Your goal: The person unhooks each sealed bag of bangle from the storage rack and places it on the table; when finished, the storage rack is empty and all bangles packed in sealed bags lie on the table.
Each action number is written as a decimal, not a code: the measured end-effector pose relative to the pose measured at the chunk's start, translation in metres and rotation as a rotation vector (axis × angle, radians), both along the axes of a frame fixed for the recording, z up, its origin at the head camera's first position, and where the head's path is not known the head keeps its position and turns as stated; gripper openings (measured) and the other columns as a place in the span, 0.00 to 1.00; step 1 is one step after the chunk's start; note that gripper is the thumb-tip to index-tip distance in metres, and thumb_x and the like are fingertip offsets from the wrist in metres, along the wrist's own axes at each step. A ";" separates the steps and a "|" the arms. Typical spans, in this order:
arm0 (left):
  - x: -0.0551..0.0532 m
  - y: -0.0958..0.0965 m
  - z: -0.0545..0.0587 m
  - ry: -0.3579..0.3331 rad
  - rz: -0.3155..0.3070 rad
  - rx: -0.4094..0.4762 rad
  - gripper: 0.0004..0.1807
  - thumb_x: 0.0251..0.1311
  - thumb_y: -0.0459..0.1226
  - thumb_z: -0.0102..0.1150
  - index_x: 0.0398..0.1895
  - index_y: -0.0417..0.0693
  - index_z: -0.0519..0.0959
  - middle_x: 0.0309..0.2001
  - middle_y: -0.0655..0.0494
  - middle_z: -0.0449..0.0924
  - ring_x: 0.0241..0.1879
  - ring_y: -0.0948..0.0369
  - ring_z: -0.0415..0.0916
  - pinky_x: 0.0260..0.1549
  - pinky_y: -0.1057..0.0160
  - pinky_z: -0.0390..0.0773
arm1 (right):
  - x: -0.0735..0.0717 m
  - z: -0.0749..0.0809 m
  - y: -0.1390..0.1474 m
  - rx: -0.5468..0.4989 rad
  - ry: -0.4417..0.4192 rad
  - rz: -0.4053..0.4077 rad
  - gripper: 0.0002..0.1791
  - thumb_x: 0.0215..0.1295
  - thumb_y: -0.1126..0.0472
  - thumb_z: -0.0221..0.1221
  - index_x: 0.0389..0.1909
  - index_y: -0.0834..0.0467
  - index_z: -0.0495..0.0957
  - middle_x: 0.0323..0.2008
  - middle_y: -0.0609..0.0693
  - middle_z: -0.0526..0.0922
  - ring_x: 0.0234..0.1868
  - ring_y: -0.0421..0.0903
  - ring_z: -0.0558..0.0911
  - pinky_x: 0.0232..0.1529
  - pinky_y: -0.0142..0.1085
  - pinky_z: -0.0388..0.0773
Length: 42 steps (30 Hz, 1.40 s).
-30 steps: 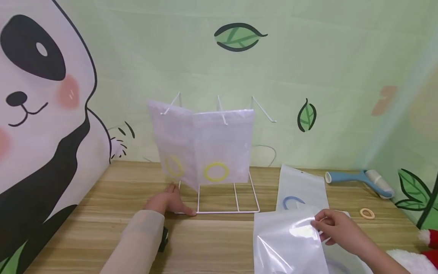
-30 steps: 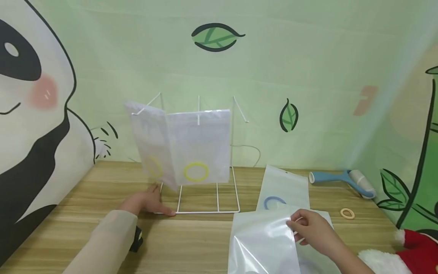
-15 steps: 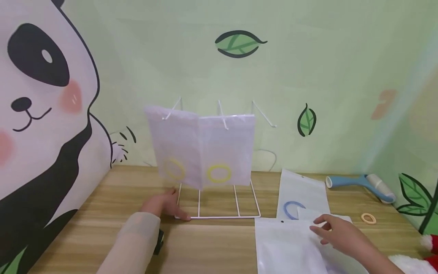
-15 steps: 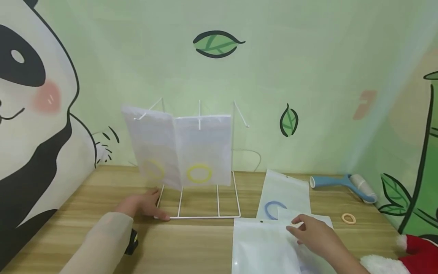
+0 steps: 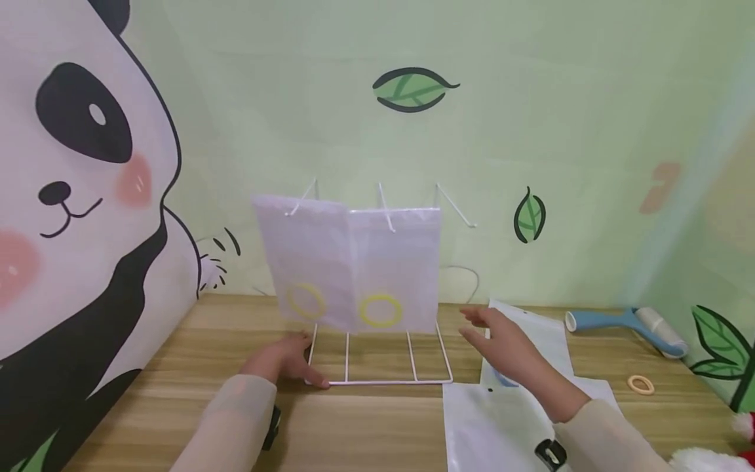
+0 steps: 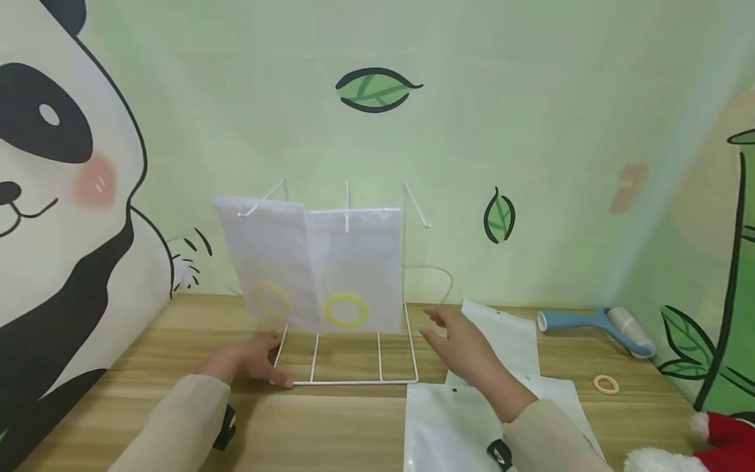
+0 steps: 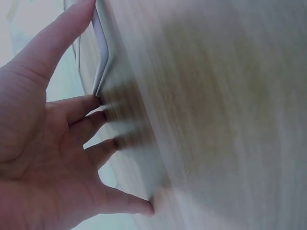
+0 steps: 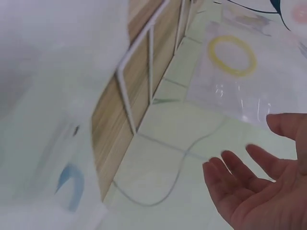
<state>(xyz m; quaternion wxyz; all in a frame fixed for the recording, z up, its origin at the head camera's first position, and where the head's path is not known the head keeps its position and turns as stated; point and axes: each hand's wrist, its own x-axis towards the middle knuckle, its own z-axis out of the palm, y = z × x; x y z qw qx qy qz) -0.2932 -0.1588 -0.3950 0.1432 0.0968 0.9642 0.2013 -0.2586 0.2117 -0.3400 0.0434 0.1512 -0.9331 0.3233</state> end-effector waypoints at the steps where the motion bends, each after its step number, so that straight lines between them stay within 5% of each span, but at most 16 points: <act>1: 0.001 0.000 0.000 -0.001 -0.010 0.009 0.55 0.45 0.49 0.78 0.70 0.28 0.61 0.72 0.28 0.54 0.72 0.35 0.51 0.68 0.41 0.55 | -0.005 0.001 -0.004 -0.030 -0.002 0.002 0.28 0.75 0.56 0.55 0.69 0.64 0.65 0.64 0.65 0.72 0.66 0.63 0.70 0.62 0.60 0.67; 8: 0.003 0.004 -0.008 -0.014 -0.032 0.056 0.53 0.43 0.43 0.79 0.71 0.30 0.62 0.72 0.29 0.55 0.73 0.35 0.48 0.70 0.42 0.52 | -0.038 0.003 -0.023 -0.217 -0.063 -0.009 0.37 0.76 0.57 0.51 0.77 0.65 0.47 0.75 0.66 0.53 0.71 0.68 0.60 0.65 0.60 0.63; 15: 0.005 0.011 -0.014 -0.030 -0.023 0.069 0.53 0.42 0.42 0.80 0.71 0.30 0.62 0.73 0.33 0.56 0.73 0.35 0.47 0.70 0.41 0.51 | -0.053 -0.010 -0.034 -0.261 -0.028 -0.115 0.38 0.70 0.48 0.60 0.73 0.60 0.58 0.60 0.64 0.76 0.62 0.60 0.76 0.58 0.53 0.75; 19: 0.005 0.011 -0.016 -0.046 -0.006 0.082 0.54 0.43 0.42 0.80 0.72 0.31 0.61 0.74 0.32 0.54 0.74 0.34 0.44 0.70 0.40 0.49 | -0.047 -0.015 -0.039 -0.260 0.062 -0.174 0.27 0.67 0.49 0.64 0.59 0.61 0.72 0.43 0.57 0.84 0.47 0.53 0.82 0.48 0.48 0.78; 24: 0.004 0.009 -0.013 -0.042 -0.011 0.097 0.54 0.44 0.41 0.79 0.72 0.31 0.60 0.74 0.31 0.52 0.74 0.34 0.43 0.71 0.41 0.48 | -0.031 -0.015 -0.044 -0.214 0.161 -0.184 0.14 0.67 0.50 0.64 0.39 0.58 0.79 0.35 0.50 0.85 0.38 0.47 0.82 0.42 0.43 0.79; 33: 0.005 0.003 -0.003 -0.041 0.000 0.084 0.55 0.44 0.43 0.79 0.73 0.32 0.59 0.75 0.32 0.50 0.74 0.33 0.42 0.70 0.38 0.46 | -0.002 -0.007 -0.042 -0.141 0.275 -0.139 0.12 0.69 0.52 0.62 0.41 0.57 0.85 0.35 0.49 0.87 0.36 0.46 0.85 0.40 0.44 0.82; 42: 0.002 -0.007 -0.002 -0.052 0.011 0.089 0.55 0.46 0.43 0.78 0.74 0.33 0.57 0.75 0.32 0.47 0.74 0.33 0.39 0.70 0.38 0.45 | 0.020 -0.006 -0.041 -0.182 0.277 -0.097 0.06 0.66 0.57 0.66 0.38 0.55 0.86 0.31 0.43 0.87 0.31 0.39 0.84 0.35 0.33 0.81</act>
